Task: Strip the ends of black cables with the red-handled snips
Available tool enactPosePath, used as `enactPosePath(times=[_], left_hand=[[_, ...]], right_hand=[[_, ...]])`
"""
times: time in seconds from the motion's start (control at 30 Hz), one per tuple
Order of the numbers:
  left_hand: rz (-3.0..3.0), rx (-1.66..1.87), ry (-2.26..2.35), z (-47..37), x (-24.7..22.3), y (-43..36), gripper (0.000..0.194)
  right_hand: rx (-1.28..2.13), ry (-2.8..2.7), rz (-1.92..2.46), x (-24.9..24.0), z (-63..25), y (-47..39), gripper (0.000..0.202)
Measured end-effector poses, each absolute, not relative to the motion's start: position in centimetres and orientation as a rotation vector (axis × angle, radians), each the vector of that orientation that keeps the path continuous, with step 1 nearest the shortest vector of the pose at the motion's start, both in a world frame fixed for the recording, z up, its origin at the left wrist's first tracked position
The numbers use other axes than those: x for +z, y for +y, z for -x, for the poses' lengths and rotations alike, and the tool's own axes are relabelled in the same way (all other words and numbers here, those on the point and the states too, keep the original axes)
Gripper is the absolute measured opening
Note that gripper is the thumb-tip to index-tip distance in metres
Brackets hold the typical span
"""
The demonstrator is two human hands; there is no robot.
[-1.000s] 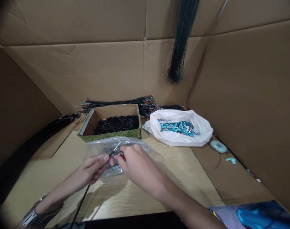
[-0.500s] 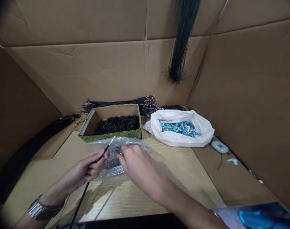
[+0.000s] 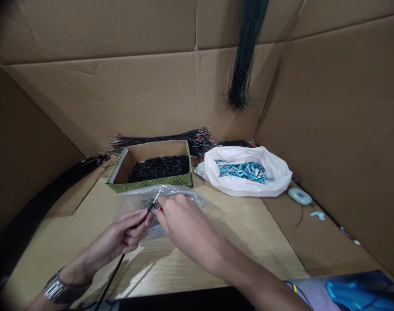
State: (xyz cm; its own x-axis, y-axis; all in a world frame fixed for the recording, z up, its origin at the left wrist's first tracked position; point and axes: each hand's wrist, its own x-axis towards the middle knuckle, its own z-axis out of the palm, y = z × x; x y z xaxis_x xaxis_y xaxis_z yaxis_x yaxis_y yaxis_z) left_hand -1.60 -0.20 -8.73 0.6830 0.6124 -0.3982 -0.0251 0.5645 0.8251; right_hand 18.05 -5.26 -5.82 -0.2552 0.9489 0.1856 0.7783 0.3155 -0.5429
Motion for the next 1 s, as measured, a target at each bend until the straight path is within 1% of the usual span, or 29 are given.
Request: enactPosePath(times=[0.13,0.23,0.43,0.6,0.7,0.8,0.87,1.0], left_hand=[[-0.849,0.421,0.741,2.0,-7.9,-0.2,0.033],[-0.802,0.424,0.736,2.3,-7.6,0.0,0.036],[-0.752,0.427,0.737,2.4,-8.0,0.0,0.045],[-0.835,0.486,0.735,1.9,-8.2,-0.8,0.040],[-0.882,0.516,0.743,1.5,-8.4,-1.1,0.038],[-0.921,0.521,0.754,1.2,-8.6,-1.3,0.038],[-0.945,0.529,0.761,1.1,-8.7,-1.4,0.038],[-0.984,0.552,0.782,0.8,-8.6,-1.5,0.040]], right_hand=[[0.435,-2.226,1.523,-8.2,-17.6,-4.3,0.028],[0.426,-2.184,1.568,-8.8,-17.9,-4.1,0.023],[0.440,-1.997,1.602,-5.8,-18.6,-6.1,0.022],[0.445,-2.009,1.541,-4.5,-18.0,-6.9,0.019],[0.349,-2.084,1.570,-4.4,-17.7,-6.9,0.019],[0.170,-2.182,1.593,-4.6,-17.4,-7.0,0.018],[0.053,-2.236,1.591,-4.7,-17.2,-7.2,0.022],[-0.087,-2.327,1.615,-4.5,-16.8,-7.6,0.040]])
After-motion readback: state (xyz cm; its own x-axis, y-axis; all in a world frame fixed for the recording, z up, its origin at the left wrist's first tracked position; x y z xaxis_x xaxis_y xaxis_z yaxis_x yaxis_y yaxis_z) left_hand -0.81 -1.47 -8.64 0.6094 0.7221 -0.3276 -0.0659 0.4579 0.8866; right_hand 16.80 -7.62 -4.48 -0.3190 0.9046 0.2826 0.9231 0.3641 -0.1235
